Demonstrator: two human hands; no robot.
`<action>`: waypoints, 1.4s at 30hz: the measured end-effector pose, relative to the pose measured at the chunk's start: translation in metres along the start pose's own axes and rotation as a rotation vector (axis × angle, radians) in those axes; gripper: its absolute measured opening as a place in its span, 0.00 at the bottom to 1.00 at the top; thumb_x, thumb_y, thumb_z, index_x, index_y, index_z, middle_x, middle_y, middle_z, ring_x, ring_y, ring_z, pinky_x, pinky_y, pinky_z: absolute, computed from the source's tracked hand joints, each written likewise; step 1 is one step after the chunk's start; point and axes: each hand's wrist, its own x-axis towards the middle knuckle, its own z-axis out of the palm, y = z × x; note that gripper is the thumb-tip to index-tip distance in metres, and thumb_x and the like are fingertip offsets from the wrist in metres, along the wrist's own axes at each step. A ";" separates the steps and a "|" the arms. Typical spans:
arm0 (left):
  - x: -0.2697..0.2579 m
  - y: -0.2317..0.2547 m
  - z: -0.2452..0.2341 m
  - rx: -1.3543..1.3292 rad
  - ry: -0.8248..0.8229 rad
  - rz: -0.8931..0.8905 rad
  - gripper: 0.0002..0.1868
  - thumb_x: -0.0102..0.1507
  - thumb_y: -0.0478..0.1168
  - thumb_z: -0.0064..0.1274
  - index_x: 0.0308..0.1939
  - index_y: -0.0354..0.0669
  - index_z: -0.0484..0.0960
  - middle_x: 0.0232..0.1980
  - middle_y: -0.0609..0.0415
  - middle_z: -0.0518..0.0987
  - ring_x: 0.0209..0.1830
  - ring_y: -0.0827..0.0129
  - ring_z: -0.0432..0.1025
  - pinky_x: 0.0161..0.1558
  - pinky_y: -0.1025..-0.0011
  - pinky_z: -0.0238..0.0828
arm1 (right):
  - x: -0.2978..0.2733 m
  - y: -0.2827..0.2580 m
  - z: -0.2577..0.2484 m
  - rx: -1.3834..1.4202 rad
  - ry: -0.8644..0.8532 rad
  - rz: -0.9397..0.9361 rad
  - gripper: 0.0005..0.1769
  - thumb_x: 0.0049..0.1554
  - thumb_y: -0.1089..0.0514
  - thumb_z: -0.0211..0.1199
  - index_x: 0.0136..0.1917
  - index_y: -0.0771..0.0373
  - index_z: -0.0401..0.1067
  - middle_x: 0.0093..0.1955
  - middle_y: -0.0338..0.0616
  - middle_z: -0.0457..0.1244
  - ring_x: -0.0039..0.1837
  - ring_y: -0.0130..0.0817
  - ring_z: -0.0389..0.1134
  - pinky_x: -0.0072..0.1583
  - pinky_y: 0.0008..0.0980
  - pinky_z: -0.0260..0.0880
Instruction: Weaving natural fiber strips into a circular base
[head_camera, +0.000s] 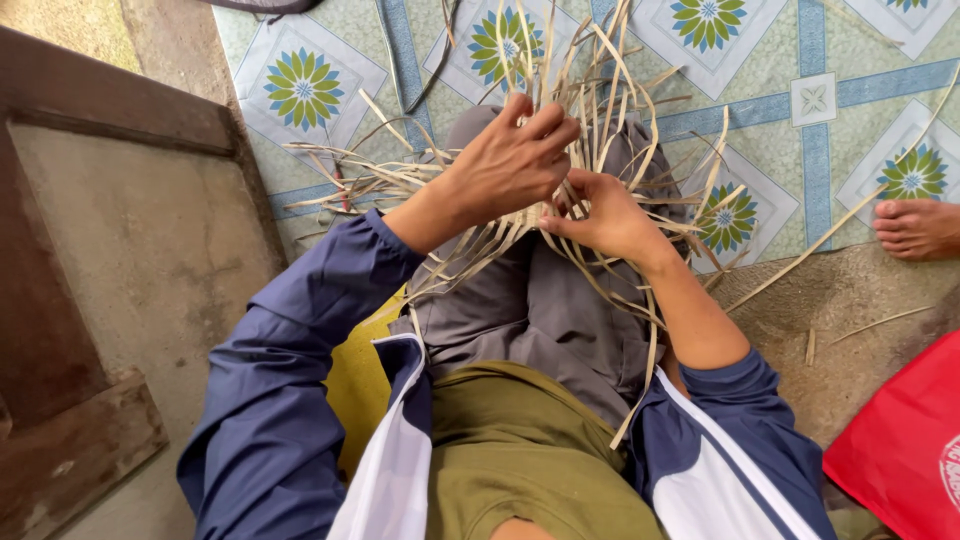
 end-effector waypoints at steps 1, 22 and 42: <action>0.001 -0.001 0.000 0.007 -0.006 0.008 0.05 0.60 0.45 0.60 0.30 0.57 0.80 0.48 0.62 0.73 0.51 0.66 0.62 0.49 0.65 0.61 | 0.001 0.002 0.002 -0.040 0.021 0.015 0.14 0.56 0.51 0.73 0.39 0.54 0.69 0.35 0.31 0.59 0.39 0.24 0.56 0.45 0.29 0.55; -0.050 0.183 0.006 -2.195 0.277 -1.541 0.17 0.70 0.47 0.55 0.57 0.39 0.79 0.53 0.54 0.82 0.54 0.72 0.75 0.57 0.73 0.73 | 0.015 0.048 0.007 0.106 0.003 -0.033 0.05 0.57 0.56 0.71 0.43 0.58 0.79 0.34 0.38 0.71 0.41 0.22 0.68 0.46 0.28 0.69; -0.048 0.042 -0.017 -0.440 -0.556 -0.521 0.09 0.64 0.43 0.46 0.28 0.54 0.77 0.25 0.56 0.76 0.25 0.52 0.79 0.25 0.58 0.75 | 0.009 0.040 0.009 0.143 0.042 -0.057 0.10 0.57 0.54 0.73 0.39 0.60 0.77 0.31 0.36 0.69 0.36 0.23 0.65 0.42 0.25 0.66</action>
